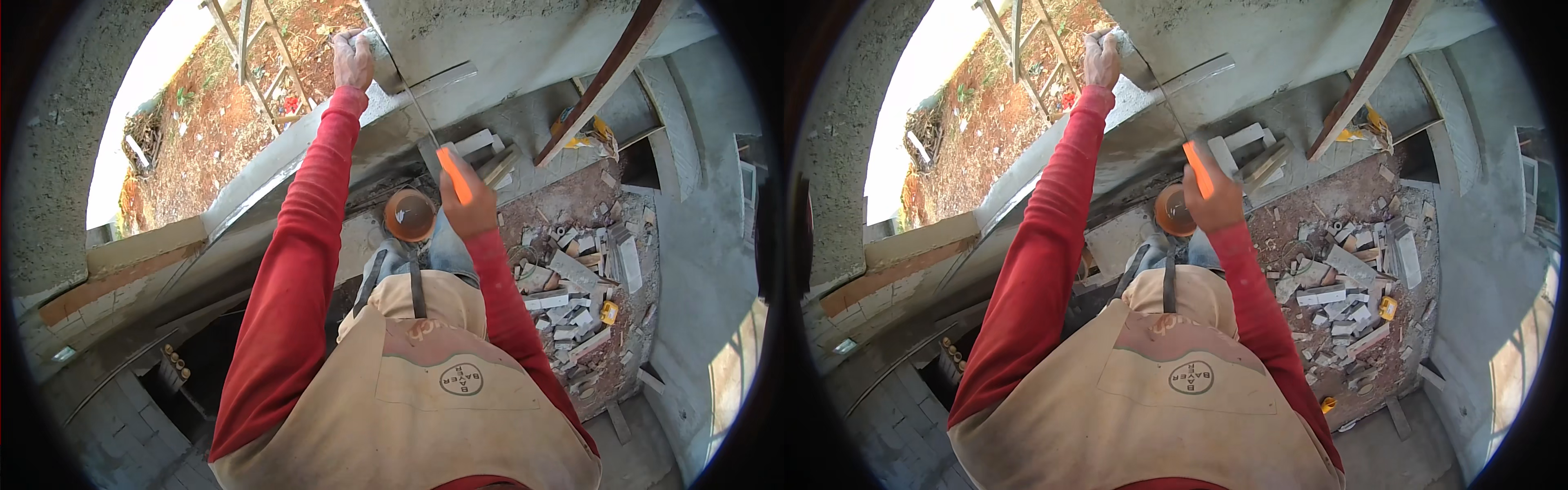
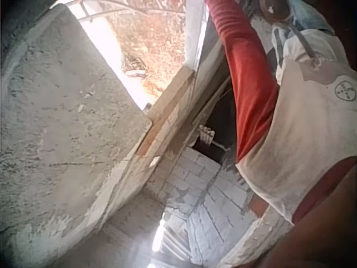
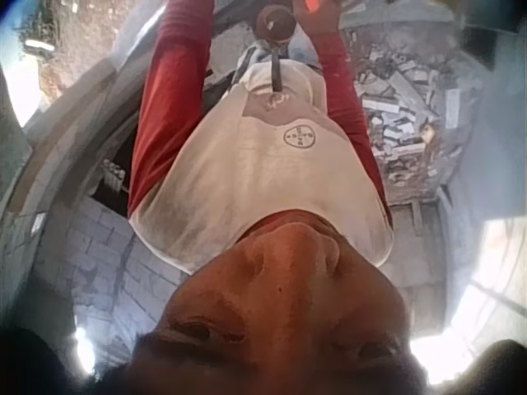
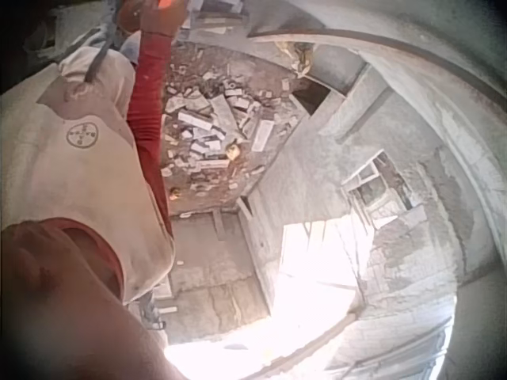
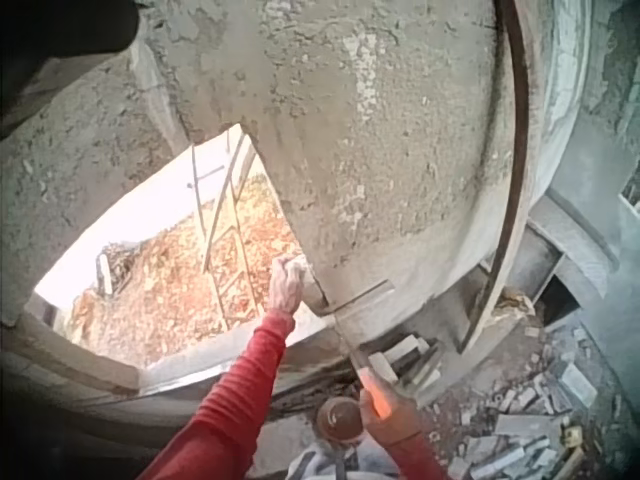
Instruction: Using a hand saw to cut and shape concrete blocks in a wall frame.
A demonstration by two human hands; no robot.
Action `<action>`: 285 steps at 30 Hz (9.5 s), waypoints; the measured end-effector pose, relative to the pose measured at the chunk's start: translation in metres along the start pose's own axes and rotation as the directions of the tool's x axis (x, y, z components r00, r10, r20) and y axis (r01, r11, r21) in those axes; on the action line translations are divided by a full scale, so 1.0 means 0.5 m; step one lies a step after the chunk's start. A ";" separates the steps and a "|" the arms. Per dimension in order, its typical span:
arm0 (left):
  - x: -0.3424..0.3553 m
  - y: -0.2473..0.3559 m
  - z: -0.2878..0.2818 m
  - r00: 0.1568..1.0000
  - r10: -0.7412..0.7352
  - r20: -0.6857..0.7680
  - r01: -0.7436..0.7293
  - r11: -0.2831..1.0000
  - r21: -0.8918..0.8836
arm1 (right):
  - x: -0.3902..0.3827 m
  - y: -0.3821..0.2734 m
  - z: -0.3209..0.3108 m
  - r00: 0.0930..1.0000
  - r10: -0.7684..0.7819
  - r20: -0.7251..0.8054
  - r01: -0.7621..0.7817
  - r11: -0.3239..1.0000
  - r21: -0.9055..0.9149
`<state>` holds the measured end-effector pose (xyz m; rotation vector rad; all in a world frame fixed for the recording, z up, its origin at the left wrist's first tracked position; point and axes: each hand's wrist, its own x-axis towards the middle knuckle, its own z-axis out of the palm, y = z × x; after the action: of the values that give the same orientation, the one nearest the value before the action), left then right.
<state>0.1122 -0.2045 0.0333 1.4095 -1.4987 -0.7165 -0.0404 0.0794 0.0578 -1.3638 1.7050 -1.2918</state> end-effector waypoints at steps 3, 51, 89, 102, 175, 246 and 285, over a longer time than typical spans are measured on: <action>0.009 -0.025 -0.003 1.000 0.014 -0.012 -0.014 1.000 -0.021 | -0.177 -0.040 -0.125 0.997 -0.027 0.078 0.035 0.993 -0.109; -0.013 0.022 -0.004 0.999 -0.019 -0.034 0.022 0.997 0.078 | -0.168 -0.009 -0.096 0.998 0.020 0.066 -0.014 0.995 -0.095; -0.009 0.046 0.020 0.999 0.044 -0.012 -0.043 0.996 0.075 | 0.166 0.045 0.101 1.000 -0.008 -0.029 0.006 0.997 -0.073; -0.019 0.056 0.013 0.999 0.009 -0.047 -0.005 0.997 0.079 | 0.066 0.070 0.043 0.999 -0.025 0.022 0.028 0.991 -0.132; -0.381 0.044 0.084 0.955 -0.183 0.233 0.136 0.970 0.202 | -0.069 0.044 0.018 0.996 -0.080 0.039 0.087 0.960 -0.267; -0.549 0.085 0.046 0.843 -0.221 0.490 0.124 0.967 0.223 | -0.240 0.041 -0.088 0.996 0.025 0.081 0.007 0.927 -0.375; -0.306 0.016 0.081 0.907 -0.222 0.359 0.089 0.932 0.351 | -0.031 0.063 0.034 0.998 -0.009 0.061 0.025 0.963 -0.269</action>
<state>0.0589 -0.0620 -0.0113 1.7270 -1.9001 -0.9251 -0.0327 0.0887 0.0206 -1.5565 1.8834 -1.0448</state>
